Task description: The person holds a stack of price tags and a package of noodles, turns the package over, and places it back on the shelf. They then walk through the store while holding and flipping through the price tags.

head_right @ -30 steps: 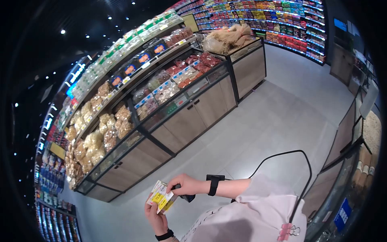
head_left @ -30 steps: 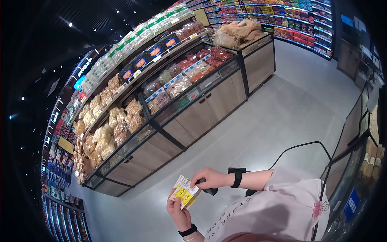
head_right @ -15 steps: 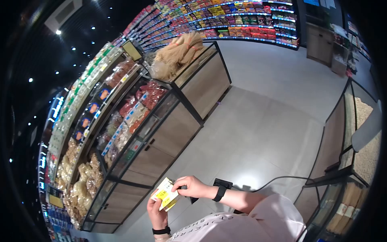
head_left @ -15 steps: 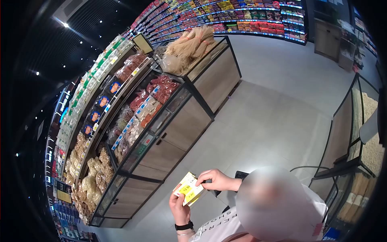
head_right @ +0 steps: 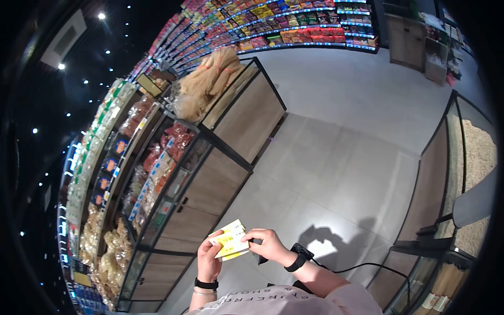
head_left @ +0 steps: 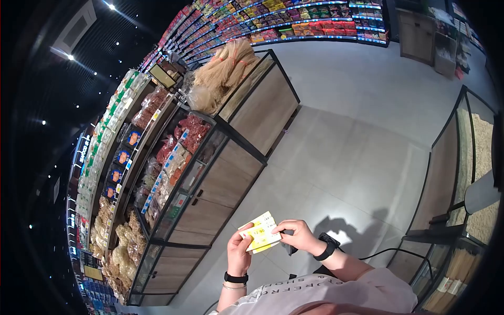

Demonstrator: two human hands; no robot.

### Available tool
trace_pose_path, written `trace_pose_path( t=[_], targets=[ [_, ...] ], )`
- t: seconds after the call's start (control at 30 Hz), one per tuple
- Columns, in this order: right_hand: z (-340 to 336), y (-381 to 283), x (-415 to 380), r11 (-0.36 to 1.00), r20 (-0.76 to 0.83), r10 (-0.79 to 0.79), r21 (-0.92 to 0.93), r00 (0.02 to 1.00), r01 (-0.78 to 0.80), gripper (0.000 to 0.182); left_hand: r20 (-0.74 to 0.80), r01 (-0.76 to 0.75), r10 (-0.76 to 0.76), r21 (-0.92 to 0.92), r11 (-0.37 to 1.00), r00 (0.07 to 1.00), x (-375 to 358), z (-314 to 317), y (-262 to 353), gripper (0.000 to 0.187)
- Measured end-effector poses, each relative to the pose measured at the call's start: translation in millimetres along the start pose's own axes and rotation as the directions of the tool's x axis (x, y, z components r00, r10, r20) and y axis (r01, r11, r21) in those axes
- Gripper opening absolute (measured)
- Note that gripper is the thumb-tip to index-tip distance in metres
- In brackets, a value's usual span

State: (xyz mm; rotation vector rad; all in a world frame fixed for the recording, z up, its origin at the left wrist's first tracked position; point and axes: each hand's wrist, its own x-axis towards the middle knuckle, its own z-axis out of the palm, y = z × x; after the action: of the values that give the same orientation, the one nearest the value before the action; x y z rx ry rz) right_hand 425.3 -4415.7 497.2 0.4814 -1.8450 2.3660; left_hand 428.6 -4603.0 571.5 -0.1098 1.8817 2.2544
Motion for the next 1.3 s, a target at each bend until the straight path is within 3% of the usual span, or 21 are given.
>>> trace_pose_path(
  t=[0.13,0.27,0.4,0.47,0.53,0.6,0.67,0.77,0.97,1.07,1.13,1.3],
  targets=[
    [1.6,-6.0,9.9,0.999,0.022,-0.038,0.001,0.999,0.038,0.020,-0.027,-0.050,0.051,0.031,0.998,0.998,-3.0,7.0,13.5,0.031],
    [20.1,-14.9,23.8,0.999,0.140,-0.029,0.026,0.990,0.026,0.019,-0.129,-0.112,0.112,0.007,0.994,0.985,-23.4,-3.4,27.4,0.032],
    [59.9,-17.3,38.0,0.999,0.317,-0.003,0.052,0.948,-0.014,0.018,-0.258,-0.211,0.197,-0.025,0.977,0.946,-58.5,-27.2,41.8,0.034],
    [85.6,-14.0,47.5,0.989,0.368,-0.145,0.042,0.918,0.139,0.015,-0.340,-0.282,0.261,-0.012,0.959,0.903,-74.9,-49.0,40.4,0.036],
    [113.2,-24.9,55.6,0.997,0.465,-0.081,0.051,0.882,0.064,0.014,-0.414,-0.308,0.278,-0.006,0.951,0.867,-93.9,-61.7,52.8,0.038],
    [148.4,-34.8,64.8,0.988,0.494,-0.153,0.097,0.856,0.120,0.016,-0.467,-0.350,0.282,-0.063,0.935,0.838,-113.4,-82.3,60.2,0.036],
    [181.9,-38.2,65.7,0.986,0.581,-0.163,0.059,0.797,0.158,0.015,-0.541,-0.407,0.277,-0.135,0.903,0.794,-138.1,-99.3,67.1,0.035],
    [250.4,-41.1,43.6,0.996,0.684,-0.054,0.087,0.727,-0.009,0.016,-0.614,-0.503,0.283,-0.219,0.836,0.737,-191.2,-143.1,61.0,0.035],
    [392.1,-16.4,0.6,0.984,0.848,0.151,-0.078,0.508,-0.163,0.013,-0.730,-0.648,0.293,-0.260,0.716,0.617,-285.2,-237.6,30.1,0.040],
    [455.9,-19.4,-30.0,0.964,0.897,0.231,-0.157,0.377,-0.215,0.016,-0.797,-0.679,0.296,-0.183,0.711,0.526,-332.8,-269.4,18.8,0.039],
    [493.1,-16.0,-48.1,0.962,0.916,0.242,-0.184,0.320,-0.200,0.016,-0.862,-0.546,0.254,-0.031,0.837,0.438,-359.1,-290.2,8.9,0.036],
    [569.0,-22.2,-96.7,0.957,0.967,0.223,-0.194,0.122,-0.217,0.031,-0.938,-0.699,0.237,-0.007,0.715,0.252,-428.7,-334.1,3.9,0.031]
  ],
)
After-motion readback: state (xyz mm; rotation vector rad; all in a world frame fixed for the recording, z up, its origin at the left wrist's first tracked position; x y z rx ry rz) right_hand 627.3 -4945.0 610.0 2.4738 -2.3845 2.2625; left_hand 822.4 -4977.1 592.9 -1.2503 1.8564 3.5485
